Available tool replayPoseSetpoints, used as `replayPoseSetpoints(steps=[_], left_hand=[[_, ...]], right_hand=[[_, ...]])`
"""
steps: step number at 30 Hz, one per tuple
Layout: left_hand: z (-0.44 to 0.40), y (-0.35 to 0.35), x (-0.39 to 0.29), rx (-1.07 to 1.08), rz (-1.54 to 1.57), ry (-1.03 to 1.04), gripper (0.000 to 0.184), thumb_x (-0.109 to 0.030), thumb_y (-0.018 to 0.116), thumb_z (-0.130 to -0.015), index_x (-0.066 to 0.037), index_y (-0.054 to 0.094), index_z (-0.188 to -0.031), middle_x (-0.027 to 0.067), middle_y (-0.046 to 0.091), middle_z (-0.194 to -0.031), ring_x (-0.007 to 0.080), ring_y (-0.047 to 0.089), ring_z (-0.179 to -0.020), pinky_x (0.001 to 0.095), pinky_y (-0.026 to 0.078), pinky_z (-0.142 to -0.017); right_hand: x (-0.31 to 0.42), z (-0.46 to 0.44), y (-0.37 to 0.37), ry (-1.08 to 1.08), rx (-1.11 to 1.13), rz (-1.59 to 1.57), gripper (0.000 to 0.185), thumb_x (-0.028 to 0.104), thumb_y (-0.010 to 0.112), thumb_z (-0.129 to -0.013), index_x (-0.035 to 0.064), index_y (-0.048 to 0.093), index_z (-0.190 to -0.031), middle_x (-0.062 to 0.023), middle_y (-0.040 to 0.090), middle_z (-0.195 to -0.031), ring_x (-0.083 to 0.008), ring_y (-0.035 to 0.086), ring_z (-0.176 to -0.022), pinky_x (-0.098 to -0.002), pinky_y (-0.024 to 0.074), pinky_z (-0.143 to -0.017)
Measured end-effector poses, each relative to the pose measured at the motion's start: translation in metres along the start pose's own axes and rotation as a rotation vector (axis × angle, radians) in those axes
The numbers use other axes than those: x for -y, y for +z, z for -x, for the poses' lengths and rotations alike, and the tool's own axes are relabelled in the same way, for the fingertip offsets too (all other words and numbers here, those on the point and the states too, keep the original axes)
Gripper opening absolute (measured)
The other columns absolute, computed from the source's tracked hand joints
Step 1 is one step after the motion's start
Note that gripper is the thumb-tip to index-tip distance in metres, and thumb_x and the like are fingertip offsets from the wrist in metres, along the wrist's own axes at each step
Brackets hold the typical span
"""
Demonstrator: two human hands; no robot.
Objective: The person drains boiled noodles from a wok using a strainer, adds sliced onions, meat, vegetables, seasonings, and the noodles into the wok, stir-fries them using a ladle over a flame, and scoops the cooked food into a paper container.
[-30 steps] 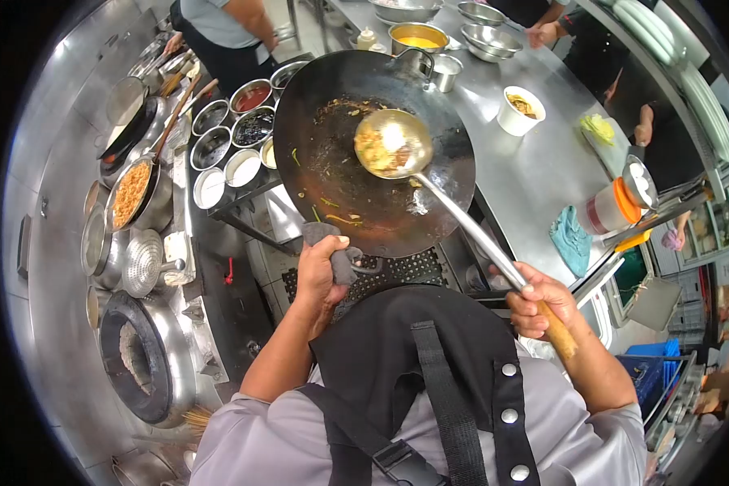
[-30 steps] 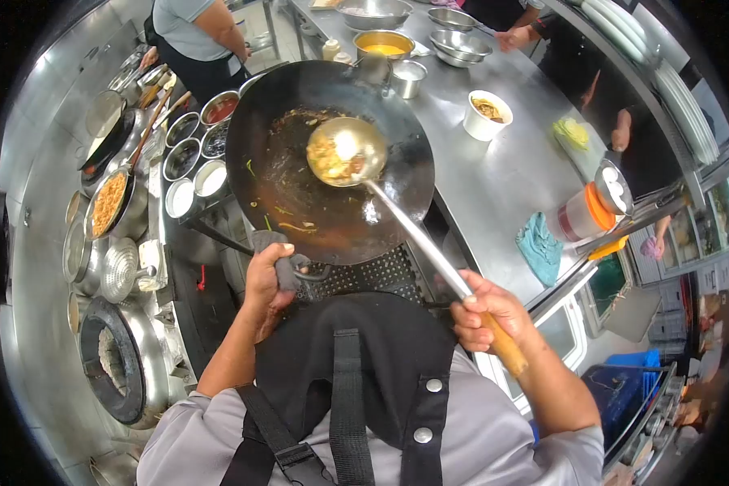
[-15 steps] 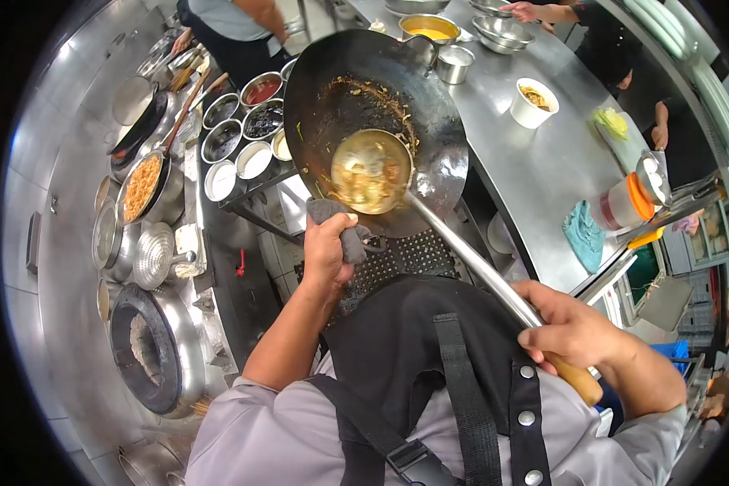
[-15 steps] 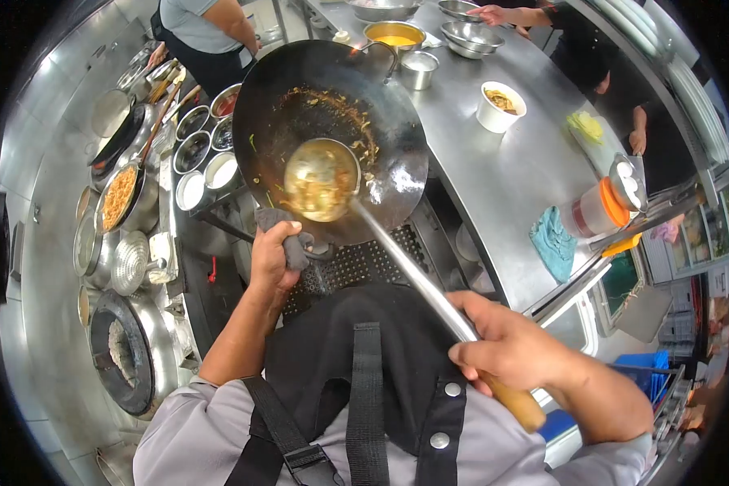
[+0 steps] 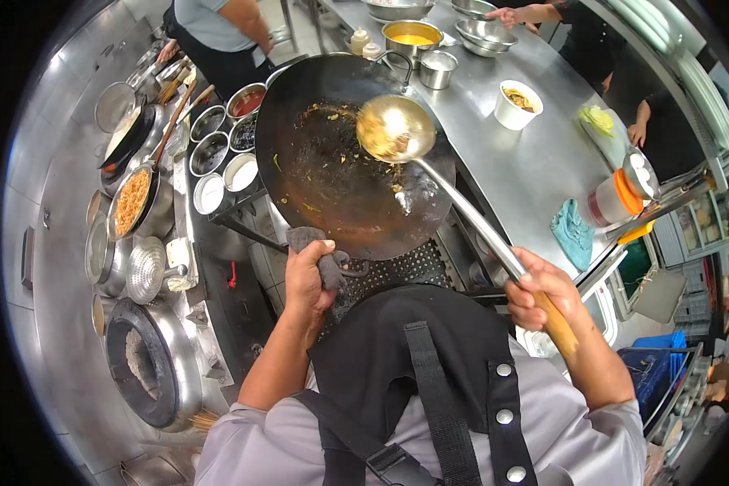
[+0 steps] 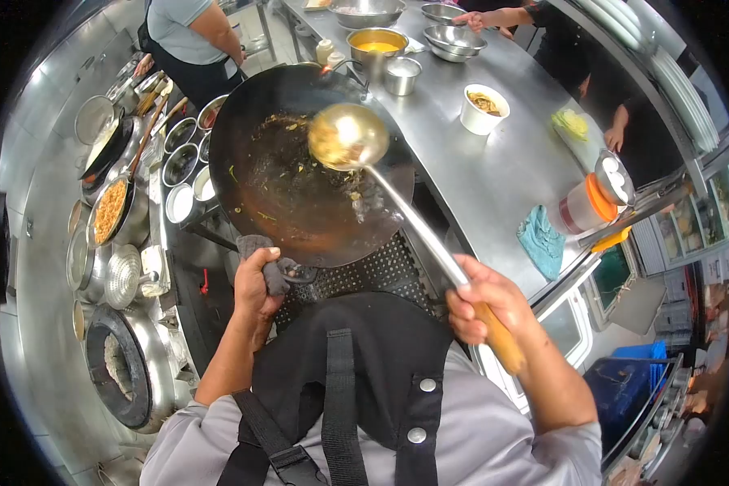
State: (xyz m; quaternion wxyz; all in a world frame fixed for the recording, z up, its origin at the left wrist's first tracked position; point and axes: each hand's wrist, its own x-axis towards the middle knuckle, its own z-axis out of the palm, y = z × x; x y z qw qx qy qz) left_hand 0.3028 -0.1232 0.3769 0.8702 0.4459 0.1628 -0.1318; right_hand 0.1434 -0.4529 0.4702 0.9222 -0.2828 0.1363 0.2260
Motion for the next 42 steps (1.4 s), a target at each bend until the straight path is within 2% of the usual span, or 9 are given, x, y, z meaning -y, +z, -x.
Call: replayPoseSetpoints(steps=[5,9,14,16,19,27,33,37,42], left_hand=[[0.010,0.007,-0.002,0.035,0.001,0.020,0.024,0.002,0.061,-0.084,-0.005,0.051,-0.104,0.0076,0.059,-0.085,0.0243,0.064,-0.064,0.0386,0.058,-0.055],[0.003,0.009,0.000,0.052,-0.050,0.049,0.025,0.003,0.061,-0.083,-0.005,0.051,-0.104,0.0081,0.059,-0.087,0.0240,0.064,-0.064,0.0374,0.057,-0.054],[-0.011,0.000,0.008,0.042,-0.093,0.048,0.034,0.003,0.062,-0.082,-0.004,0.052,-0.113,0.0084,0.059,-0.087,0.0243,0.065,-0.068,0.0386,0.057,-0.056],[-0.010,-0.001,0.005,0.037,-0.082,0.015,0.035,0.002,0.062,-0.082,-0.004,0.052,-0.115,0.0088,0.059,-0.088,0.0247,0.065,-0.069,0.0390,0.057,-0.057],[-0.004,0.003,-0.003,0.019,-0.035,-0.009,0.033,0.001,0.062,-0.082,-0.005,0.052,-0.113,0.0098,0.059,-0.088,0.0255,0.065,-0.070,0.0404,0.057,-0.059],[-0.007,-0.017,-0.006,0.053,0.027,-0.102,0.019,-0.003,0.063,-0.085,0.000,0.054,-0.102,0.0113,0.061,-0.081,0.0284,0.066,-0.065,0.0417,0.058,-0.059],[-0.001,0.001,-0.013,0.081,-0.015,-0.058,0.014,-0.002,0.063,-0.084,0.000,0.058,-0.097,0.0112,0.063,-0.081,0.0266,0.067,-0.065,0.0399,0.059,-0.058],[-0.002,0.017,-0.013,0.116,-0.051,-0.054,0.032,0.003,0.065,-0.080,-0.004,0.052,-0.109,0.0063,0.059,-0.088,0.0222,0.064,-0.069,0.0379,0.058,-0.058],[0.001,0.041,0.001,0.056,-0.137,0.075,0.030,0.001,0.068,-0.079,-0.003,0.055,-0.106,0.0078,0.060,-0.086,0.0223,0.064,-0.070,0.0378,0.058,-0.064]], right_hand=[[0.014,-0.030,0.013,0.055,-0.507,0.919,0.058,0.002,0.056,-0.091,0.0048,0.037,-0.146,-0.0064,0.054,-0.071,-0.0154,0.053,-0.049,-0.0289,0.0464,-0.044],[-0.005,-0.037,0.035,0.122,-0.378,1.038,0.059,0.001,0.055,-0.093,0.0040,0.035,-0.148,-0.0054,0.055,-0.071,-0.0151,0.055,-0.050,-0.0300,0.0495,-0.047],[-0.010,-0.025,0.056,0.182,-0.039,0.504,0.063,0.005,0.054,-0.096,0.0047,0.030,-0.153,-0.0073,0.055,-0.070,-0.0159,0.054,-0.048,-0.0298,0.0470,-0.045],[-0.013,-0.015,0.045,0.176,0.249,-0.267,0.069,0.007,0.054,-0.096,0.0035,0.023,-0.157,-0.0097,0.054,-0.070,-0.0165,0.052,-0.045,-0.0296,0.0447,-0.043],[-0.024,-0.003,0.027,0.069,0.380,-0.344,0.073,0.006,0.053,-0.096,0.0040,0.017,-0.160,-0.0117,0.053,-0.071,-0.0170,0.052,-0.045,-0.0302,0.0431,-0.042],[-0.021,0.017,-0.014,-0.100,0.212,-0.286,0.071,0.007,0.053,-0.095,0.0084,0.022,-0.159,-0.0118,0.055,-0.075,-0.0168,0.048,-0.046,-0.0306,0.0426,-0.042],[0.006,0.012,0.024,0.073,-0.557,0.932,0.068,0.000,0.055,-0.088,0.0064,0.034,-0.152,-0.0053,0.055,-0.067,-0.0146,0.055,-0.047,-0.0288,0.0472,-0.044],[0.011,0.026,0.073,0.253,-0.564,1.297,0.064,0.000,0.054,-0.088,0.0016,0.037,-0.149,-0.0044,0.057,-0.070,-0.0149,0.059,-0.052,-0.0314,0.0513,-0.049],[0.005,0.021,0.084,0.204,-0.175,0.434,0.063,0.005,0.058,-0.095,0.0055,0.033,-0.152,-0.0081,0.053,-0.071,-0.0177,0.053,-0.048,-0.0303,0.0446,-0.045]])
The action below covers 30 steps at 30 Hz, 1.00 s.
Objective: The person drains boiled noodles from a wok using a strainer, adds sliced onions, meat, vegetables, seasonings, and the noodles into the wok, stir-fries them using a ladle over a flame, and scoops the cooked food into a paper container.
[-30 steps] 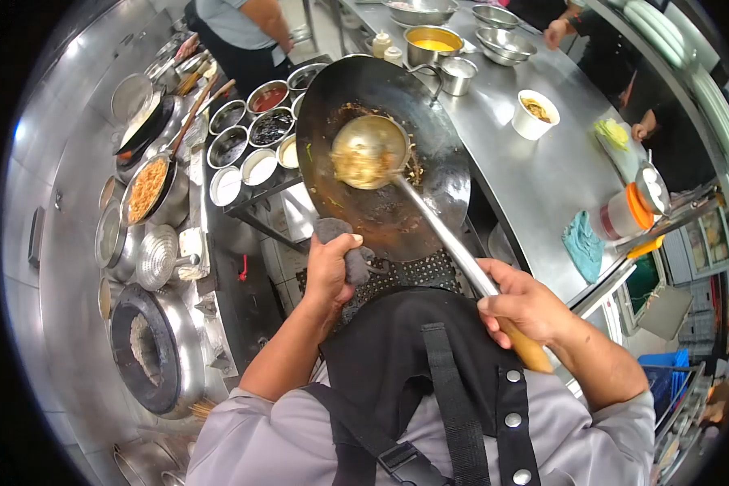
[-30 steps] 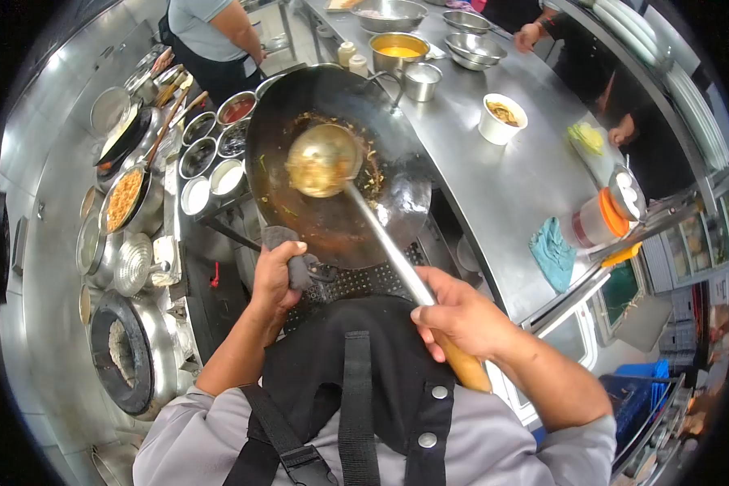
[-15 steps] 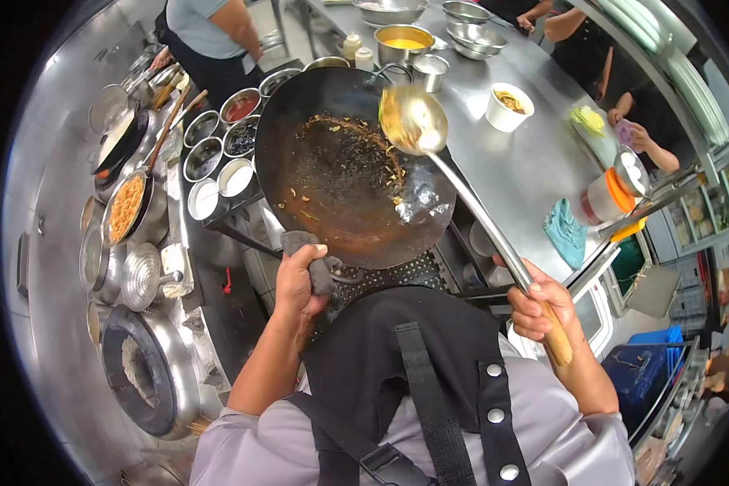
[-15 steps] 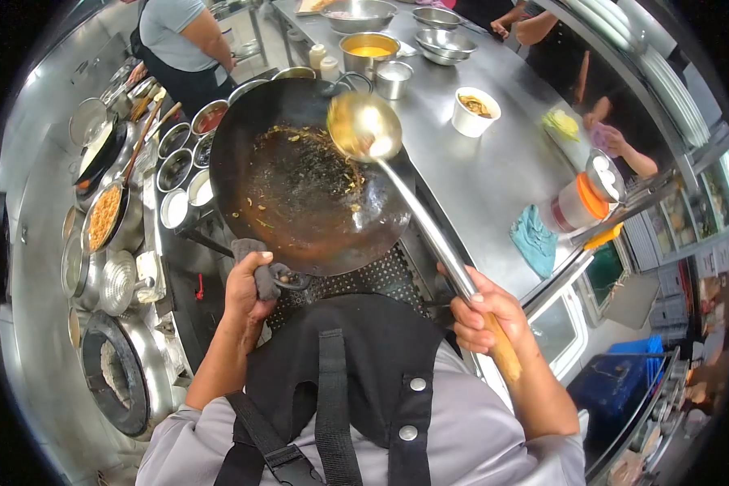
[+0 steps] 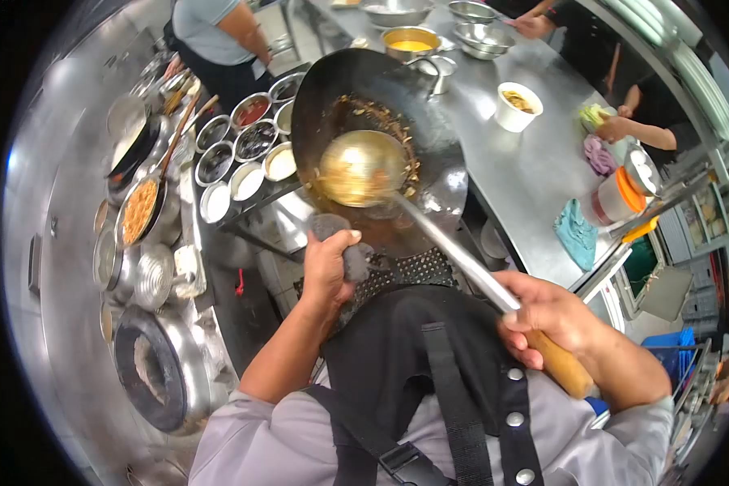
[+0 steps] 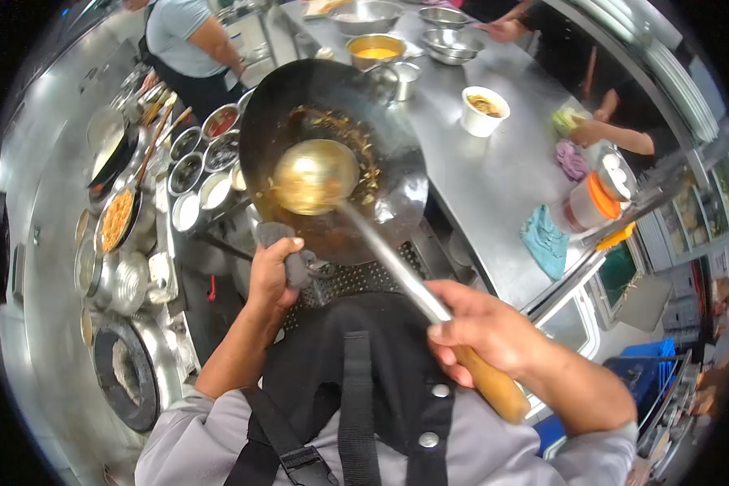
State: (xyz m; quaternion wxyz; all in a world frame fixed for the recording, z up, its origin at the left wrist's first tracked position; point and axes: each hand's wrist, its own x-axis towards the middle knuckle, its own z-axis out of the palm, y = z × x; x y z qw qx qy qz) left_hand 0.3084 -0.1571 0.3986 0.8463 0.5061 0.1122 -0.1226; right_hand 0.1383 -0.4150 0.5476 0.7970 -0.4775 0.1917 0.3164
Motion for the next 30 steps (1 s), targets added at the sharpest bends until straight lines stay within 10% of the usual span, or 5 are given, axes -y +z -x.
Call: replayPoseSetpoints(steps=[3,6,11,16,30], left_hand=[[0.004,0.016,-0.007,0.020,-0.064,-0.110,0.028,-0.004,0.067,-0.081,-0.004,0.057,-0.107,0.0084,0.063,-0.092,0.0240,0.064,-0.073,0.0376,0.054,-0.062],[-0.006,0.011,0.006,0.051,0.082,-0.220,0.026,-0.005,0.066,-0.082,-0.003,0.057,-0.107,0.0104,0.064,-0.091,0.0270,0.065,-0.071,0.0391,0.054,-0.061],[0.000,0.037,0.006,0.051,0.173,-0.282,0.033,-0.007,0.065,-0.081,-0.007,0.054,-0.112,0.0082,0.062,-0.092,0.0282,0.065,-0.072,0.0374,0.052,-0.058],[0.001,0.065,0.012,0.049,0.193,-0.249,0.029,-0.007,0.065,-0.081,-0.008,0.056,-0.109,0.0081,0.064,-0.092,0.0263,0.066,-0.072,0.0366,0.054,-0.059],[-0.055,0.183,0.011,0.068,0.202,-0.049,0.028,-0.010,0.067,-0.083,-0.009,0.055,-0.108,0.0089,0.062,-0.097,0.0252,0.064,-0.084,0.0382,0.054,-0.069]], right_hand=[[-0.011,-0.016,-0.034,-0.091,0.526,-0.690,0.058,0.008,0.053,-0.099,0.0097,0.033,-0.154,-0.0101,0.050,-0.075,-0.0173,0.049,-0.047,-0.0299,0.0418,-0.043],[-0.005,-0.003,-0.052,-0.332,0.622,-0.687,0.056,0.008,0.051,-0.100,0.0125,0.034,-0.154,-0.0109,0.051,-0.076,-0.0173,0.049,-0.047,-0.0296,0.0411,-0.042],[0.029,0.038,-0.103,-0.795,0.018,-0.154,0.063,0.006,0.054,-0.096,0.0119,0.033,-0.155,-0.0081,0.055,-0.070,-0.0181,0.052,-0.046,-0.0282,0.0430,-0.041],[0.030,-0.025,-0.226,-0.613,-1.021,1.027,0.071,0.010,0.059,-0.086,0.0072,0.035,-0.153,-0.0248,0.068,-0.081,-0.0412,0.068,-0.069,-0.0461,0.0561,-0.069],[0.057,-0.008,-0.323,-0.628,-1.067,1.032,0.068,0.008,0.063,-0.081,0.0143,0.049,-0.147,-0.0254,0.069,-0.084,-0.0437,0.068,-0.083,-0.0502,0.0539,-0.080]])
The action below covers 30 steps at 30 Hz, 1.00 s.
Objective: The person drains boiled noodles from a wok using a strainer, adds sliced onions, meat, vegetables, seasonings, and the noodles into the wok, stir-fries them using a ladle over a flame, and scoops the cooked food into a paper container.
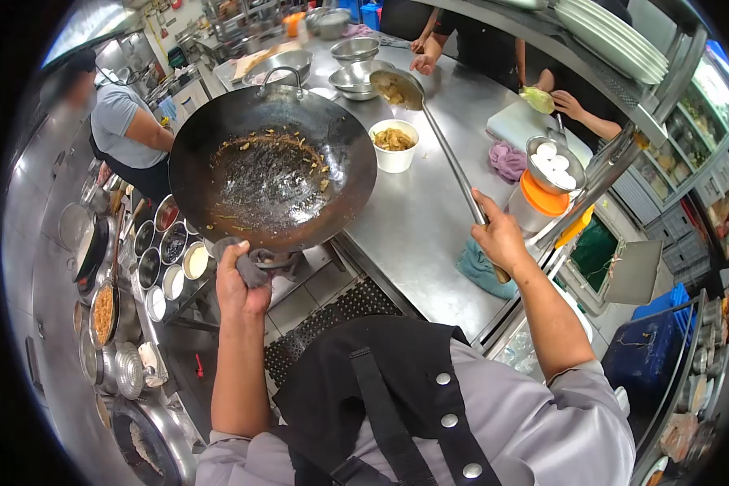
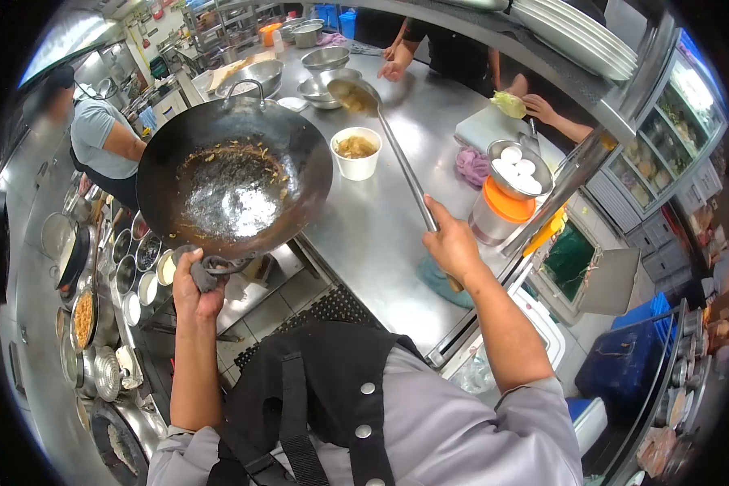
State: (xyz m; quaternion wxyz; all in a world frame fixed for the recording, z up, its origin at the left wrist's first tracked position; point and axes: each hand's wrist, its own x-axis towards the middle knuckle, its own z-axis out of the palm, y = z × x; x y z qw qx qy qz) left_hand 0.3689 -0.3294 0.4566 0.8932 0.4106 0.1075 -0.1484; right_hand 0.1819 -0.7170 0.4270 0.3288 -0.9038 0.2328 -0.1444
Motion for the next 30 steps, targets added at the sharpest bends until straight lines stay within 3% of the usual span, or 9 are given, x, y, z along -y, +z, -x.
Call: replayPoseSetpoints(steps=[2,4,10,16,20,22,26,30], left_hand=[[-0.019,0.005,0.005,-0.001,0.014,0.002,0.029,-0.011,0.068,-0.083,-0.009,0.055,-0.109,0.0088,0.062,-0.096,0.0252,0.063,-0.084,0.0388,0.052,-0.070],[-0.035,0.013,0.009,0.034,0.033,-0.011,0.031,-0.013,0.069,-0.082,-0.010,0.055,-0.109,0.0082,0.063,-0.098,0.0254,0.063,-0.086,0.0407,0.050,-0.075],[-0.056,0.022,0.025,0.052,0.004,0.002,0.035,-0.012,0.069,-0.081,-0.012,0.056,-0.113,0.0068,0.065,-0.104,0.0246,0.064,-0.089,0.0406,0.049,-0.076],[-0.048,0.031,0.024,0.021,0.046,-0.041,0.034,-0.010,0.067,-0.082,-0.009,0.056,-0.114,0.0076,0.064,-0.103,0.0253,0.065,-0.089,0.0411,0.052,-0.079],[-0.048,0.027,0.023,-0.027,0.066,-0.053,0.028,-0.008,0.067,-0.082,-0.008,0.055,-0.107,0.0089,0.064,-0.099,0.0263,0.064,-0.085,0.0445,0.052,-0.079],[-0.047,0.030,0.024,-0.014,0.074,-0.039,0.028,-0.008,0.067,-0.082,-0.009,0.055,-0.107,0.0082,0.064,-0.099,0.0262,0.064,-0.085,0.0446,0.052,-0.079],[-0.046,0.020,0.024,-0.020,0.055,-0.010,0.030,-0.008,0.066,-0.083,-0.008,0.054,-0.111,0.0088,0.063,-0.103,0.0268,0.064,-0.090,0.0452,0.052,-0.081],[-0.043,0.015,0.025,-0.005,0.066,0.009,0.034,-0.010,0.065,-0.084,-0.008,0.054,-0.117,0.0096,0.064,-0.109,0.0277,0.064,-0.097,0.0441,0.050,-0.085]], right_hand=[[-0.001,-0.001,-0.005,0.014,0.002,-0.027,0.068,0.008,0.063,-0.081,0.0147,0.049,-0.147,-0.0251,0.069,-0.083,-0.0436,0.068,-0.082,-0.0503,0.0538,-0.080],[-0.013,0.001,-0.004,-0.139,-0.093,0.139,0.067,0.009,0.063,-0.081,0.0145,0.050,-0.146,-0.0247,0.068,-0.081,-0.0438,0.068,-0.081,-0.0504,0.0537,-0.080],[-0.021,0.000,-0.016,-0.061,0.088,0.154,0.067,0.011,0.064,-0.081,0.0141,0.049,-0.146,-0.0251,0.069,-0.083,-0.0442,0.068,-0.084,-0.0504,0.0535,-0.082],[-0.027,-0.005,-0.013,-0.107,0.015,0.119,0.067,0.010,0.064,-0.080,0.0143,0.049,-0.146,-0.0246,0.069,-0.084,-0.0449,0.068,-0.083,-0.0516,0.0533,-0.080],[-0.024,-0.004,-0.024,-0.015,0.111,0.042,0.066,0.009,0.065,-0.080,0.0135,0.051,-0.145,-0.0247,0.068,-0.082,-0.0436,0.068,-0.079,-0.0497,0.0536,-0.077],[-0.028,0.002,-0.003,-0.084,-0.032,0.134,0.063,0.008,0.065,-0.080,0.0121,0.054,-0.142,-0.0249,0.066,-0.076,-0.0417,0.068,-0.074,-0.0463,0.0537,-0.074],[-0.017,0.000,-0.025,0.000,0.089,0.028,0.062,0.009,0.066,-0.080,0.0129,0.057,-0.140,-0.0250,0.066,-0.077,-0.0408,0.068,-0.075,-0.0462,0.0536,-0.075],[-0.031,0.001,-0.010,-0.159,0.050,0.067,0.064,0.010,0.067,-0.079,0.0124,0.055,-0.142,-0.0247,0.065,-0.076,-0.0391,0.068,-0.075,-0.0436,0.0535,-0.074]])
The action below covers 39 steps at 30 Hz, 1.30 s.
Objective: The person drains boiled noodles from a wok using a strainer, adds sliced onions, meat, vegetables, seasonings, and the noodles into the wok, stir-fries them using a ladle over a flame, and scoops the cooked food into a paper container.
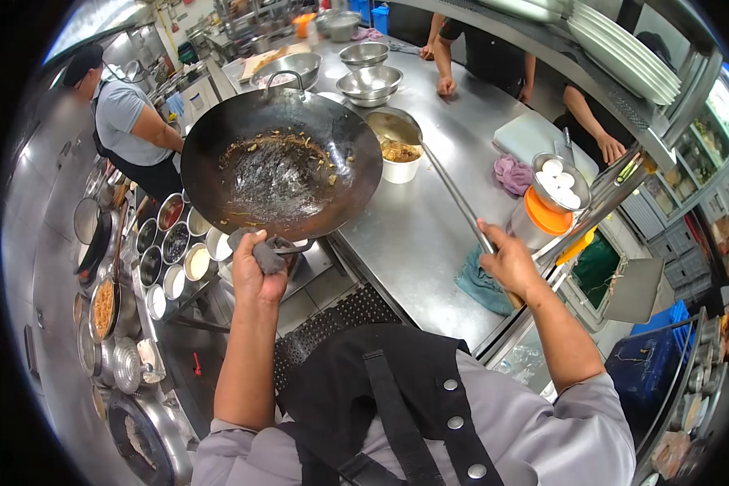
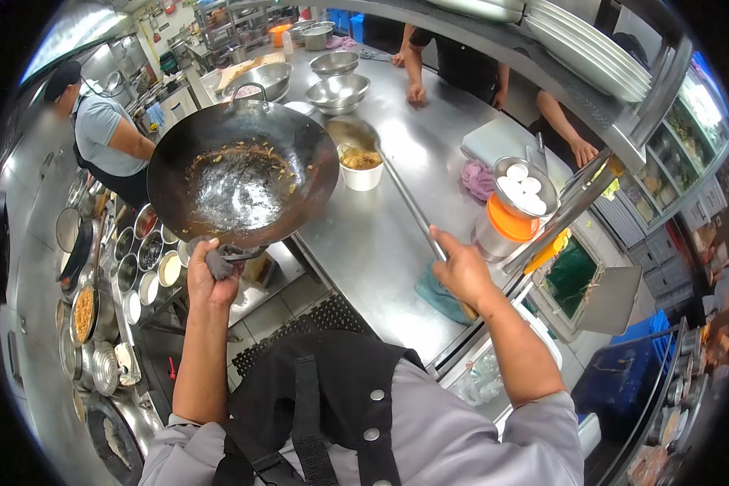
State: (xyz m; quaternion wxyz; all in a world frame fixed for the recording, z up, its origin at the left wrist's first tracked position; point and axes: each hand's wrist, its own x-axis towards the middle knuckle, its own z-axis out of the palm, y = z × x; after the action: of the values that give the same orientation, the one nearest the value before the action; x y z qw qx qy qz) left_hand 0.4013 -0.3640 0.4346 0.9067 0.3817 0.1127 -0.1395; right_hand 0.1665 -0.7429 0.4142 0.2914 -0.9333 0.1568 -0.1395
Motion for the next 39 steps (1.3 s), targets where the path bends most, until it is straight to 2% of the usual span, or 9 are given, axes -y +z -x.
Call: replayPoseSetpoints(steps=[3,5,7,11,17,19,25,31,39], left_hand=[[0.011,-0.001,-0.007,-0.004,-0.012,-0.013,0.035,-0.012,0.066,-0.084,-0.009,0.055,-0.117,0.0090,0.064,-0.108,0.0278,0.064,-0.096,0.0430,0.049,-0.083],[0.024,-0.007,-0.014,0.008,-0.036,0.001,0.035,-0.014,0.067,-0.083,-0.010,0.056,-0.116,0.0081,0.064,-0.107,0.0268,0.063,-0.094,0.0425,0.048,-0.079],[0.038,-0.020,-0.023,-0.011,0.020,-0.027,0.033,-0.009,0.067,-0.081,-0.008,0.055,-0.113,0.0106,0.063,-0.106,0.0303,0.065,-0.094,0.0477,0.053,-0.083],[0.061,-0.063,-0.057,0.028,0.055,-0.052,0.034,-0.010,0.068,-0.081,-0.008,0.055,-0.112,0.0097,0.063,-0.105,0.0277,0.064,-0.091,0.0448,0.052,-0.077],[0.120,-0.144,-0.121,-0.092,0.117,-0.006,0.016,-0.018,0.068,-0.086,-0.009,0.057,-0.094,0.0116,0.065,-0.083,0.0277,0.064,-0.067,0.0384,0.053,-0.063],[0.142,-0.180,-0.146,-0.097,0.144,0.019,0.018,-0.017,0.068,-0.086,-0.007,0.057,-0.095,0.0118,0.065,-0.085,0.0266,0.065,-0.070,0.0390,0.055,-0.065],[0.214,-0.274,-0.214,-0.238,0.240,0.339,0.037,-0.017,0.069,-0.086,-0.002,0.057,-0.117,0.0140,0.065,-0.105,0.0280,0.063,-0.078,0.0356,0.055,-0.061],[0.277,-0.389,-0.259,-0.446,0.423,0.597,0.027,-0.012,0.069,-0.084,-0.007,0.056,-0.107,0.0104,0.060,-0.096,0.0250,0.057,-0.078,0.0337,0.053,-0.061],[0.325,-0.534,-0.286,-0.688,0.699,0.719,0.020,-0.009,0.068,-0.082,-0.009,0.056,-0.098,0.0066,0.060,-0.092,0.0212,0.060,-0.079,0.0362,0.055,-0.067]], right_hand=[[0.006,0.002,-0.001,0.129,0.002,-0.073,0.064,0.010,0.067,-0.079,0.0117,0.055,-0.142,-0.0230,0.063,-0.074,-0.0365,0.068,-0.073,-0.0424,0.0532,-0.074],[0.009,0.006,0.006,0.155,-0.008,-0.091,0.063,0.006,0.066,-0.081,0.0115,0.055,-0.143,-0.0150,0.064,-0.074,-0.0261,0.065,-0.065,-0.0386,0.0519,-0.068],[0.010,0.009,0.018,0.190,0.012,-0.469,0.070,0.001,0.067,-0.083,0.0132,0.047,-0.149,-0.0046,0.056,-0.071,-0.0125,0.054,-0.052,-0.0298,0.0472,-0.051],[0.059,0.020,0.037,0.255,0.086,-0.818,0.068,-0.002,0.063,-0.088,0.0116,0.041,-0.151,0.0007,0.057,-0.076,-0.0081,0.054,-0.054,-0.0264,0.0453,-0.049],[0.176,0.054,0.084,-0.031,0.314,-1.238,0.069,-0.004,0.061,-0.090,0.0105,0.035,-0.152,-0.0016,0.057,-0.080,-0.0083,0.055,-0.056,-0.0235,0.0475,-0.050],[0.201,0.058,0.120,-0.031,0.664,-1.246,0.066,-0.002,0.059,-0.093,0.0081,0.034,-0.153,-0.0016,0.058,-0.084,-0.0069,0.055,-0.058,-0.0220,0.0466,-0.052],[0.275,0.082,0.202,-0.053,0.847,-0.936,0.060,0.003,0.065,-0.092,0.0071,0.045,-0.149,0.0025,0.056,-0.080,-0.0046,0.048,-0.056,-0.0221,0.0420,-0.052],[0.353,0.078,0.243,-0.120,1.201,-0.804,0.061,0.000,0.065,-0.091,0.0061,0.046,-0.149,0.0028,0.054,-0.074,-0.0041,0.049,-0.056,-0.0215,0.0418,-0.051],[0.444,0.086,0.316,-0.116,1.278,-0.782,0.064,-0.005,0.064,-0.088,0.0049,0.047,-0.148,0.0036,0.054,-0.076,-0.0042,0.051,-0.059,-0.0206,0.0430,-0.049]])
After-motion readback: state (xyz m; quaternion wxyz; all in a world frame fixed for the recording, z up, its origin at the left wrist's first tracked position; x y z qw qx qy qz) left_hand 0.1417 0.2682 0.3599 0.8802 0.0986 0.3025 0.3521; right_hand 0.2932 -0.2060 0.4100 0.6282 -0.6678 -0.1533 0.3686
